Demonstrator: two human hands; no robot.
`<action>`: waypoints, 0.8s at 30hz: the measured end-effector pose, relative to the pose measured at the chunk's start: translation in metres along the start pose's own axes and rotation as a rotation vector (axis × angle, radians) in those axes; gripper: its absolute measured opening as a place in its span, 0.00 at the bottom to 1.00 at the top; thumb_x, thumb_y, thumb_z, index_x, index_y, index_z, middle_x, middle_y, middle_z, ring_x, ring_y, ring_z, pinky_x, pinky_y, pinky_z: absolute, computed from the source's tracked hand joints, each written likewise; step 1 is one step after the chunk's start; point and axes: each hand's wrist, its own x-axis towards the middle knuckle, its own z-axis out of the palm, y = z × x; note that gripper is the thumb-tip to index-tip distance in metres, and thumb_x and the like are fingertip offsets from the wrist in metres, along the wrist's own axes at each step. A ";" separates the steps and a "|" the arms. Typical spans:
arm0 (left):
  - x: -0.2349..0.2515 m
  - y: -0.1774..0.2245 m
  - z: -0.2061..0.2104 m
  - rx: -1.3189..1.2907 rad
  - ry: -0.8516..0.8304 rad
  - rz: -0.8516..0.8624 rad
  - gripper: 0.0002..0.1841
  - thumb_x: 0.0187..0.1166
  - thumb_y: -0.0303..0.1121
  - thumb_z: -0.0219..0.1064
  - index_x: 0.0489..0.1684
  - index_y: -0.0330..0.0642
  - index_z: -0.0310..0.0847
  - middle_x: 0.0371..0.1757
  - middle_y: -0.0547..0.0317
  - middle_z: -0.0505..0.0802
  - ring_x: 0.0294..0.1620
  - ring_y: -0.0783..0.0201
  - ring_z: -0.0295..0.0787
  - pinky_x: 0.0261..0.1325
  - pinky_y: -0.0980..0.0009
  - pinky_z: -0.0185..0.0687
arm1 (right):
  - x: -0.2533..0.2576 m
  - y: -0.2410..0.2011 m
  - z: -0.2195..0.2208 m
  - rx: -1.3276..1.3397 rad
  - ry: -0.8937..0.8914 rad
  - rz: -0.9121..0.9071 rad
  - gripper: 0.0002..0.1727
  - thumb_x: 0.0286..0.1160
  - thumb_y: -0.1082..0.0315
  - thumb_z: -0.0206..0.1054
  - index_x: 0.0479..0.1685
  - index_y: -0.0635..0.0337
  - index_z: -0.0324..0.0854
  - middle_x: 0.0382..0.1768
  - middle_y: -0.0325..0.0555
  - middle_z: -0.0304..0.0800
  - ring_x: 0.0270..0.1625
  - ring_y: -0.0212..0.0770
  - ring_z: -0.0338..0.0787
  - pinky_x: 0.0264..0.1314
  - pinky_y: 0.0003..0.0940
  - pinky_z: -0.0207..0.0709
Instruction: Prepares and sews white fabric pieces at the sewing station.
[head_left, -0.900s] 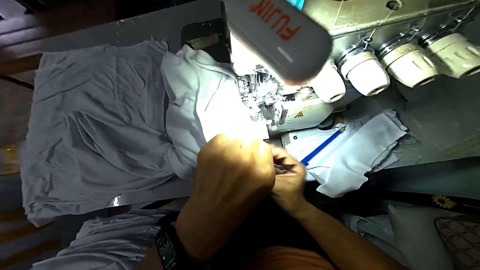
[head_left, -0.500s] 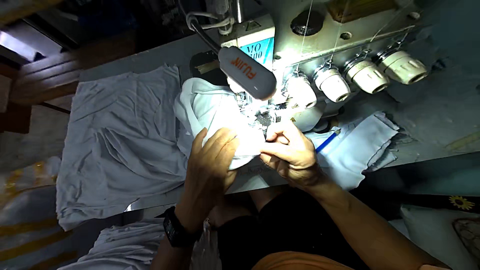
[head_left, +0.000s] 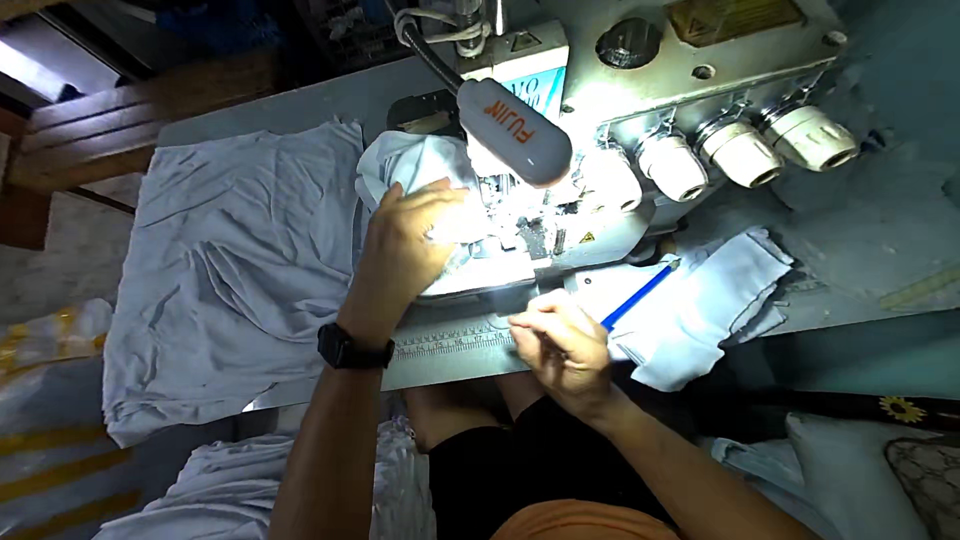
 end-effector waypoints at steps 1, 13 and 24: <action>0.009 -0.008 0.002 -0.017 0.039 -0.006 0.11 0.67 0.22 0.69 0.43 0.32 0.94 0.54 0.44 0.97 0.65 0.49 0.93 0.74 0.51 0.77 | -0.009 0.007 0.005 -0.006 -0.047 0.026 0.09 0.77 0.68 0.70 0.34 0.64 0.92 0.34 0.47 0.89 0.37 0.29 0.86 0.43 0.20 0.81; -0.036 0.046 0.007 0.115 0.157 -0.361 0.15 0.79 0.23 0.65 0.62 0.29 0.85 0.71 0.42 0.88 0.77 0.50 0.83 0.81 0.56 0.75 | 0.042 -0.019 -0.021 -0.089 -0.216 0.092 0.28 0.87 0.39 0.55 0.45 0.57 0.82 0.21 0.33 0.76 0.23 0.22 0.74 0.26 0.20 0.69; -0.058 0.074 0.017 0.366 0.306 -0.231 0.06 0.77 0.33 0.72 0.38 0.42 0.94 0.56 0.48 0.92 0.66 0.51 0.85 0.77 0.46 0.65 | 0.087 -0.055 0.003 -0.687 -0.175 -0.072 0.14 0.77 0.67 0.67 0.51 0.70 0.91 0.37 0.61 0.90 0.32 0.56 0.90 0.29 0.46 0.79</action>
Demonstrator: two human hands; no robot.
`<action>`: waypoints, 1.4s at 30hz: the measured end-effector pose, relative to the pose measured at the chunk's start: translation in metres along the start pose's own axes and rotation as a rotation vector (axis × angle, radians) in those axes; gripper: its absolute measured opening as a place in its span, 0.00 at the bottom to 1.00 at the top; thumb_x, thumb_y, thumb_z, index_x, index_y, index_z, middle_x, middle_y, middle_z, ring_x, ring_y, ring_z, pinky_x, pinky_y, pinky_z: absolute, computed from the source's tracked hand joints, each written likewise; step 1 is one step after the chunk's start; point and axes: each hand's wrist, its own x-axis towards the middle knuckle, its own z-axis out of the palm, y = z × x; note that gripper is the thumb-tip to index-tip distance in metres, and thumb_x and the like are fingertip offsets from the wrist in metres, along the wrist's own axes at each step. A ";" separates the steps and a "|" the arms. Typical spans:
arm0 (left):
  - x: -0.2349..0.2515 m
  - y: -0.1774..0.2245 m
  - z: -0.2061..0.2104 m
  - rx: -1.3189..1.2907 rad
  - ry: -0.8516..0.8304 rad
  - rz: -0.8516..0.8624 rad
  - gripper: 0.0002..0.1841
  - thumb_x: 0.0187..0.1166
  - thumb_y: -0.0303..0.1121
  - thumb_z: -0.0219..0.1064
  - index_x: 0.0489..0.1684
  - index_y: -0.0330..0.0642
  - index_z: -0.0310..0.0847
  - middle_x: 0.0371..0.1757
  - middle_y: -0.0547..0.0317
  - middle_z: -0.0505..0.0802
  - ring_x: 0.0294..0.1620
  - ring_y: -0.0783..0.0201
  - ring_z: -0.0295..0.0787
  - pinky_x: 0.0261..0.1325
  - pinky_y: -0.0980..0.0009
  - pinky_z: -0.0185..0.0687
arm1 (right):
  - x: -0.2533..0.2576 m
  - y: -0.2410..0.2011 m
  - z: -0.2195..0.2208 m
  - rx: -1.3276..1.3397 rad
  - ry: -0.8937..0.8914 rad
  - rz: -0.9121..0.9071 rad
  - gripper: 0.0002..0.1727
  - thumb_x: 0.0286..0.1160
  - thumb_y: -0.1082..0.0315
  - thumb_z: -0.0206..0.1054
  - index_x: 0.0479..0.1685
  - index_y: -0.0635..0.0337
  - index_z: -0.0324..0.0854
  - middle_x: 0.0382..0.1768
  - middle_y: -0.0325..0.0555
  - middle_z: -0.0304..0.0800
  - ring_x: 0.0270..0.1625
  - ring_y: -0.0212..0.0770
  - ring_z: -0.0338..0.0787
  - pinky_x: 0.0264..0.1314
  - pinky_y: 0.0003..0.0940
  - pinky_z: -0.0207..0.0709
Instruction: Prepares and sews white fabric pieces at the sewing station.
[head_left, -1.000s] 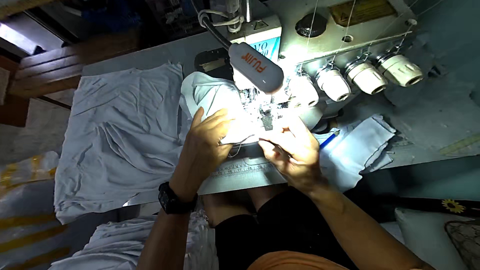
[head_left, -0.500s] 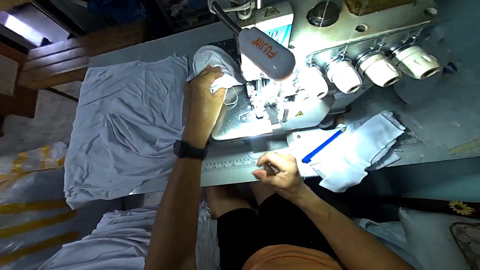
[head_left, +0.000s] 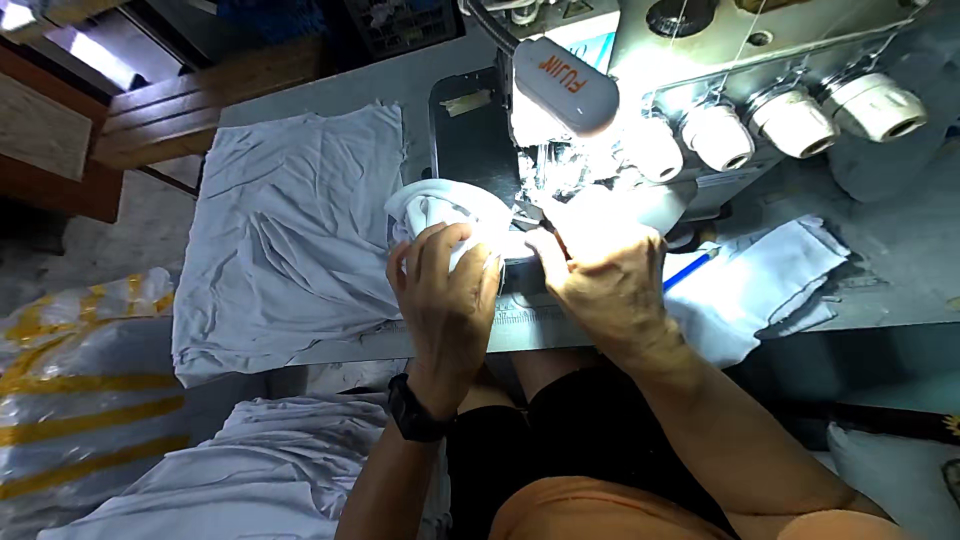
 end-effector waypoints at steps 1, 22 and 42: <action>0.000 0.002 -0.001 -0.021 0.015 0.029 0.05 0.76 0.31 0.72 0.36 0.40 0.93 0.55 0.47 0.92 0.66 0.51 0.85 0.75 0.49 0.68 | 0.001 -0.001 0.004 0.013 0.022 -0.020 0.14 0.76 0.67 0.68 0.50 0.69 0.91 0.36 0.60 0.91 0.33 0.56 0.91 0.30 0.46 0.79; 0.012 -0.009 -0.012 -0.718 0.001 -0.160 0.03 0.70 0.19 0.65 0.29 0.34 0.79 0.55 0.50 0.93 0.61 0.65 0.91 0.61 0.71 0.88 | -0.003 0.007 0.007 0.192 0.064 -0.040 0.12 0.77 0.69 0.68 0.48 0.68 0.91 0.37 0.57 0.92 0.35 0.48 0.91 0.34 0.38 0.81; 0.005 -0.036 -0.044 -1.579 -0.377 -0.691 0.12 0.84 0.38 0.52 0.36 0.60 0.83 0.33 0.70 0.91 0.34 0.75 0.91 0.35 0.75 0.89 | -0.002 0.011 0.000 0.687 0.048 -0.251 0.15 0.75 0.65 0.72 0.48 0.71 0.89 0.33 0.42 0.86 0.35 0.18 0.77 0.41 0.10 0.71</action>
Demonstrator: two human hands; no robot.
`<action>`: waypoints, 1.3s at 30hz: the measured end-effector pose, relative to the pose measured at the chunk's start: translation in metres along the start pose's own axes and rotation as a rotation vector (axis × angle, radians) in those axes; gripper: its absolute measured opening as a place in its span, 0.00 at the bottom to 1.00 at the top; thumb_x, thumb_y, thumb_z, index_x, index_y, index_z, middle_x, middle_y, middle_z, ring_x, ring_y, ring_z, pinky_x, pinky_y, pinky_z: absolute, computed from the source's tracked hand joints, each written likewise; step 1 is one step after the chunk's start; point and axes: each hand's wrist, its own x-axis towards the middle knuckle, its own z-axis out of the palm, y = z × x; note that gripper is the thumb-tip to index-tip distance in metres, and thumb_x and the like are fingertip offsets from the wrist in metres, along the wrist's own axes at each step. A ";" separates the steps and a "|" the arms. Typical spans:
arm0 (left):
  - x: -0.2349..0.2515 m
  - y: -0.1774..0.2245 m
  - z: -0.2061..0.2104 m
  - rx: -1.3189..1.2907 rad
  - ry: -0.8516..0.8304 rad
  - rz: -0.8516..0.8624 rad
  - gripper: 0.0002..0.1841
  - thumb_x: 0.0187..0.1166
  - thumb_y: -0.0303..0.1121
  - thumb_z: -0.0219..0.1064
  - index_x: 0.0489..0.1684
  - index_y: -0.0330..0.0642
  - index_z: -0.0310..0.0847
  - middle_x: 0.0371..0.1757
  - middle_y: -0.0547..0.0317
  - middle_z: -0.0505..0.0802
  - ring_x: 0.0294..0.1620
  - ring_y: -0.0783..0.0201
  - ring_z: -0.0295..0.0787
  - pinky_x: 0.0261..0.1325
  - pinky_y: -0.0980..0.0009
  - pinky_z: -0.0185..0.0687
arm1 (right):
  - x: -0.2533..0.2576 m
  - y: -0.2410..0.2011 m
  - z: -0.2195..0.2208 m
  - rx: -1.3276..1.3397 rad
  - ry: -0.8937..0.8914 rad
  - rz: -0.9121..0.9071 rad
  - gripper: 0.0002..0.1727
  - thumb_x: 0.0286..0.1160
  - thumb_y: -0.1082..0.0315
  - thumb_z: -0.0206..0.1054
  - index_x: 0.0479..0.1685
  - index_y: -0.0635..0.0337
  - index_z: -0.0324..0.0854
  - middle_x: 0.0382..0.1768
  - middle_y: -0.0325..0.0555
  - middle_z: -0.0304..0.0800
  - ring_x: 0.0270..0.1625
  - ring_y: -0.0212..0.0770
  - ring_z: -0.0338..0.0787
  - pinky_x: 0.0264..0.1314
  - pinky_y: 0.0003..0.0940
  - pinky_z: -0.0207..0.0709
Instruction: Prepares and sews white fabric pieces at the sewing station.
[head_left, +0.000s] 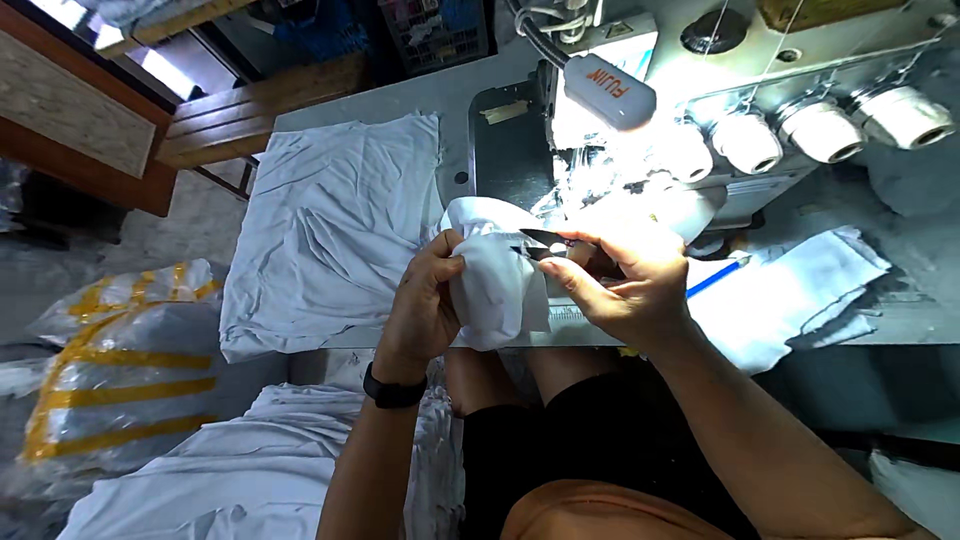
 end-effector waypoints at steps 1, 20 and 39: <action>0.000 -0.002 0.000 0.000 -0.012 -0.002 0.12 0.85 0.38 0.52 0.37 0.59 0.82 0.33 0.70 0.91 0.34 0.75 0.91 0.35 0.75 0.88 | 0.000 -0.001 0.002 0.012 0.009 0.006 0.15 0.75 0.65 0.72 0.49 0.71 0.89 0.32 0.42 0.86 0.35 0.18 0.77 0.41 0.10 0.71; -0.029 0.059 -0.032 1.179 -0.476 -0.220 0.07 0.75 0.32 0.68 0.34 0.40 0.90 0.30 0.67 0.91 0.32 0.79 0.85 0.38 0.78 0.80 | -0.051 -0.030 0.021 0.291 -0.552 -0.095 0.04 0.72 0.73 0.68 0.34 0.63 0.87 0.28 0.43 0.85 0.27 0.33 0.83 0.27 0.25 0.76; -0.056 -0.021 -0.008 1.455 -0.227 0.207 0.21 0.68 0.40 0.79 0.55 0.36 0.88 0.57 0.44 0.93 0.60 0.45 0.89 0.57 0.42 0.79 | -0.102 -0.056 0.033 0.036 -0.570 -0.053 0.06 0.66 0.76 0.68 0.37 0.63 0.89 0.24 0.45 0.82 0.20 0.41 0.82 0.17 0.33 0.72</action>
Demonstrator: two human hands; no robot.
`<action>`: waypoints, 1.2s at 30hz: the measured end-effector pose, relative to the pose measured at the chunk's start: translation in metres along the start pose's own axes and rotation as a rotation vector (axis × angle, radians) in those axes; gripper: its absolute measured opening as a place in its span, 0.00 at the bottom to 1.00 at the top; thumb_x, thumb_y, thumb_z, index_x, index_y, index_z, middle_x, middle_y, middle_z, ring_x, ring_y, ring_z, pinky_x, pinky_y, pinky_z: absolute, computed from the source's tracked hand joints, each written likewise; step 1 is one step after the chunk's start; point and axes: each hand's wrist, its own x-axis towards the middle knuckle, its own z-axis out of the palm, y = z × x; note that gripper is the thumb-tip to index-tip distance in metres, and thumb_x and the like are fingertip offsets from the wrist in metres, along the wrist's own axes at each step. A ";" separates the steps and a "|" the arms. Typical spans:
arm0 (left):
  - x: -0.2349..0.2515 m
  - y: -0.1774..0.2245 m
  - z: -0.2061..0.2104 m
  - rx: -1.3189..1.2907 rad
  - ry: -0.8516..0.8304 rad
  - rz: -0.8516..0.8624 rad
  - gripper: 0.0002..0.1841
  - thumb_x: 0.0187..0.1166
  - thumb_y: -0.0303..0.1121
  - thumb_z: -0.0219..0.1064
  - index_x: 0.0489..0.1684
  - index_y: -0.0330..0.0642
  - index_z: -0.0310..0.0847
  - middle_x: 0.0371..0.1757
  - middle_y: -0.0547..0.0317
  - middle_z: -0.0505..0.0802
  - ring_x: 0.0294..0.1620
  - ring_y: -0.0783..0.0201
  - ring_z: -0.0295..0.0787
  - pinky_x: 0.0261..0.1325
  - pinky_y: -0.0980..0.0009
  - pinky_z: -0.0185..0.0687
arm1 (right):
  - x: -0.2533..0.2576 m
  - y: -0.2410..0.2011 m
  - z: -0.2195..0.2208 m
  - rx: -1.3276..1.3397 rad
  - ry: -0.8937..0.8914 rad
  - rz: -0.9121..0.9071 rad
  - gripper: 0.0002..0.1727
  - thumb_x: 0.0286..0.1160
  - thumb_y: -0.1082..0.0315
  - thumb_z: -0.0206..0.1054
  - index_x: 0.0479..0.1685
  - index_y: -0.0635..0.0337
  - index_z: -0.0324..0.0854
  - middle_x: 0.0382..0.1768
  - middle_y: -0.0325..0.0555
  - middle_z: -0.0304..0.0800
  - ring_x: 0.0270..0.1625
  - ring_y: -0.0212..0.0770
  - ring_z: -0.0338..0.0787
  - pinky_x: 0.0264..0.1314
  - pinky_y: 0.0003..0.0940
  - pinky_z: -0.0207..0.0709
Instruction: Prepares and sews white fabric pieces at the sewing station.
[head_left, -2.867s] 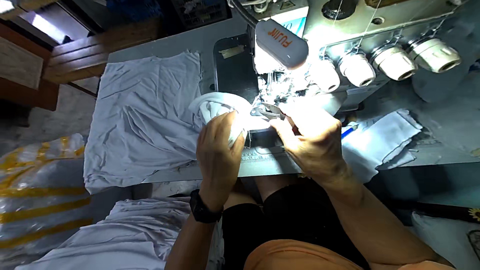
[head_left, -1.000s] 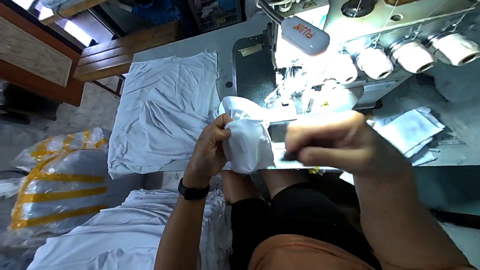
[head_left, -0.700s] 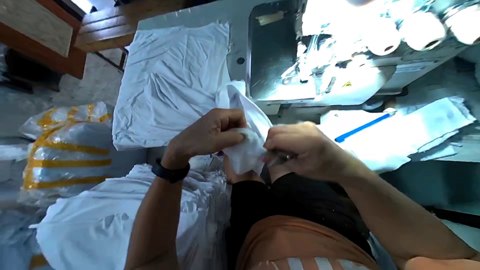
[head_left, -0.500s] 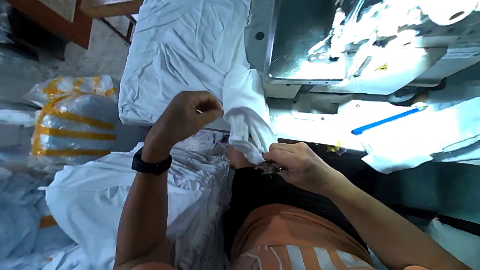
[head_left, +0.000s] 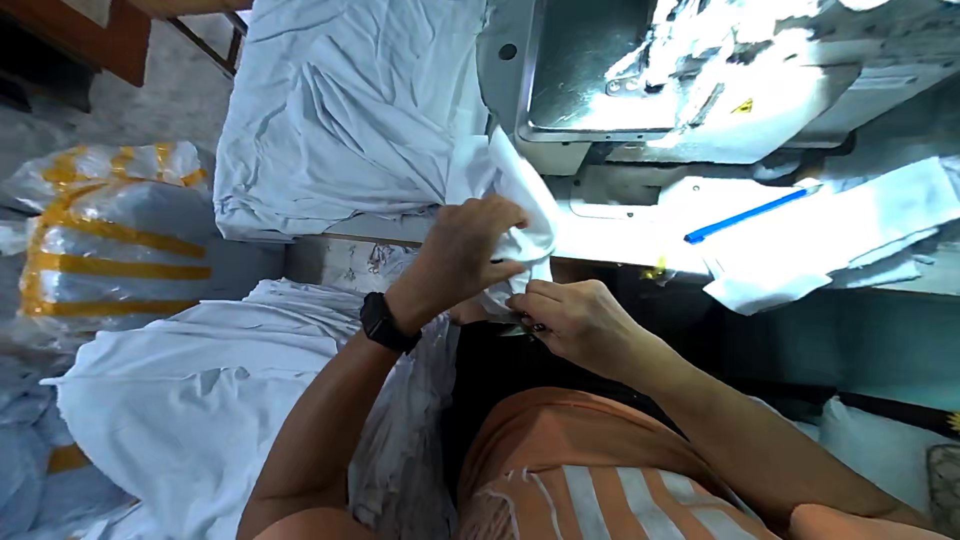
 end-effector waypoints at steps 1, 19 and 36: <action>-0.004 -0.006 0.004 -0.035 -0.016 -0.001 0.22 0.66 0.38 0.80 0.54 0.33 0.87 0.57 0.42 0.92 0.60 0.44 0.89 0.58 0.44 0.81 | -0.003 0.003 0.002 -0.001 -0.007 0.008 0.06 0.65 0.76 0.68 0.37 0.63 0.89 0.24 0.45 0.82 0.20 0.41 0.82 0.17 0.33 0.72; -0.029 0.019 -0.003 0.145 0.235 0.177 0.07 0.78 0.23 0.67 0.41 0.31 0.93 0.38 0.45 0.91 0.41 0.55 0.89 0.48 0.68 0.85 | 0.015 0.023 -0.014 0.026 0.315 -0.011 0.04 0.69 0.77 0.71 0.35 0.68 0.91 0.56 0.62 0.89 0.38 0.37 0.86 0.42 0.24 0.81; -0.038 -0.015 -0.015 -0.156 0.240 0.094 0.10 0.76 0.30 0.73 0.28 0.31 0.87 0.52 0.46 0.92 0.63 0.61 0.86 0.69 0.70 0.80 | 0.023 0.015 -0.033 0.442 0.406 0.323 0.06 0.63 0.77 0.74 0.21 0.66 0.88 0.37 0.44 0.94 0.39 0.19 0.88 0.44 0.11 0.81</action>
